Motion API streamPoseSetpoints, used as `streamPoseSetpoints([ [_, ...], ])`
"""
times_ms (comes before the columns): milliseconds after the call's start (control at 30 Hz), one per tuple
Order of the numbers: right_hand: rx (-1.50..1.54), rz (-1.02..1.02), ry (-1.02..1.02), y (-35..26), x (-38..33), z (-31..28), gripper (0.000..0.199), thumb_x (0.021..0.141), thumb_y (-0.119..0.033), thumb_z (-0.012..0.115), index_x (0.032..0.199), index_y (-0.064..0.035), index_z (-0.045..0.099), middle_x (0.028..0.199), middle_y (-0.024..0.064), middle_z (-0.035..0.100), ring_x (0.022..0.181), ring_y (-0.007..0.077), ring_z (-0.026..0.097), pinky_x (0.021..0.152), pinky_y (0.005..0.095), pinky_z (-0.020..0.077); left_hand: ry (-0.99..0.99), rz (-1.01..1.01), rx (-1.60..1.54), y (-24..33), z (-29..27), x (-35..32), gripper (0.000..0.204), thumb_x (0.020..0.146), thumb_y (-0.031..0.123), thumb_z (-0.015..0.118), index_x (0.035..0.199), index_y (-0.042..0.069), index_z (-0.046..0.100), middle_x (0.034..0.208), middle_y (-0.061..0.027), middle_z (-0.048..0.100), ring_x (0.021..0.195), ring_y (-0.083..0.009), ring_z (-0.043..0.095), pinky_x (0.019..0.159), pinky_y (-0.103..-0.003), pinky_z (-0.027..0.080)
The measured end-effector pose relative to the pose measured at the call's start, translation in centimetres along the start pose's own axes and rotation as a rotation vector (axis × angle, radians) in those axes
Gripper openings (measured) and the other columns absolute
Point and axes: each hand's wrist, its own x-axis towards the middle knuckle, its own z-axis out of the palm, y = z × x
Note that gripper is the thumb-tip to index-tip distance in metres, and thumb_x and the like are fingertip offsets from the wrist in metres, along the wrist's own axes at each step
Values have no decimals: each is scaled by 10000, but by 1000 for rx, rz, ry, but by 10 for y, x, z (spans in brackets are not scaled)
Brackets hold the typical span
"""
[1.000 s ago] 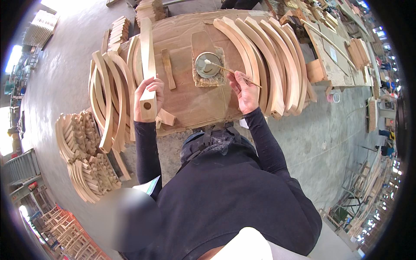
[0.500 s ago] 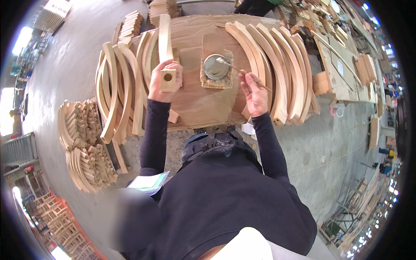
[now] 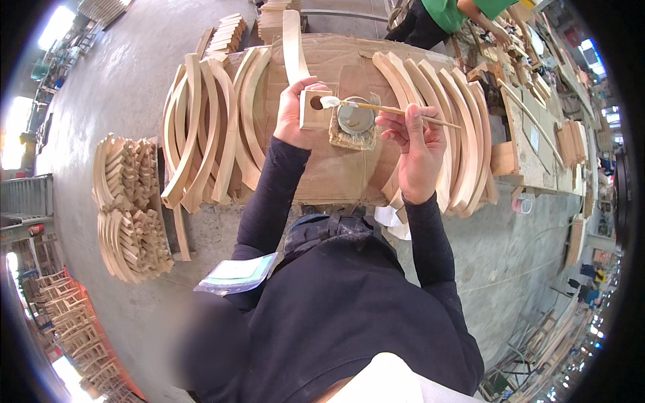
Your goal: The person applies glue to the hole of a small wooden part using a stick, then places the part on a stack of similar curved wooden pieces. This process is repeated multiple times in a workshop setting.
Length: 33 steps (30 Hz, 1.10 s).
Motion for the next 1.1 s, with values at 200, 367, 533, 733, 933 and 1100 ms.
streamPoseSetpoints([
  [200,54,-41,-2,2,2,3,136,958,-198,551,951,-63,532,953,189,684,841,229,694,668,274,556,49,117,136,-14,13,-8,95,898,41,466,828,-7,423,704,-87,470,644,-186,508,612,-304,485],
  [367,77,-40,-35,4,-1,3,122,955,-167,550,982,-52,517,1022,217,662,885,251,686,735,295,568,13,151,165,-17,15,-9,87,893,33,468,829,-19,442,696,-78,469,628,-184,510,630,-308,500],
  [533,78,-49,-115,6,-11,0,118,959,-153,540,987,-51,488,1029,225,656,901,260,681,769,307,565,-95,3,41,-6,8,-9,88,882,18,476,811,-22,444,690,-76,461,630,-182,509,631,-292,496],
  [733,25,-55,-136,-1,-26,-2,119,961,-167,539,964,-65,479,995,226,665,870,270,687,750,319,570,-123,103,46,-7,8,-12,85,885,24,482,835,-34,445,720,-77,456,666,-173,505,651,-282,497],
  [933,25,-36,-86,-5,-29,1,131,953,-184,561,931,-79,485,904,202,686,781,250,700,681,308,575,-29,284,171,-25,20,-20,88,888,40,477,881,-43,448,744,-80,454,687,-182,511,680,-292,505],
  [1100,-18,-10,-49,-9,-24,6,128,959,-177,551,898,-83,490,837,170,695,720,233,703,619,286,573,-53,178,142,-18,12,-14,88,893,54,459,855,-25,450,721,-68,464,669,-170,511,676,-292,508],
])
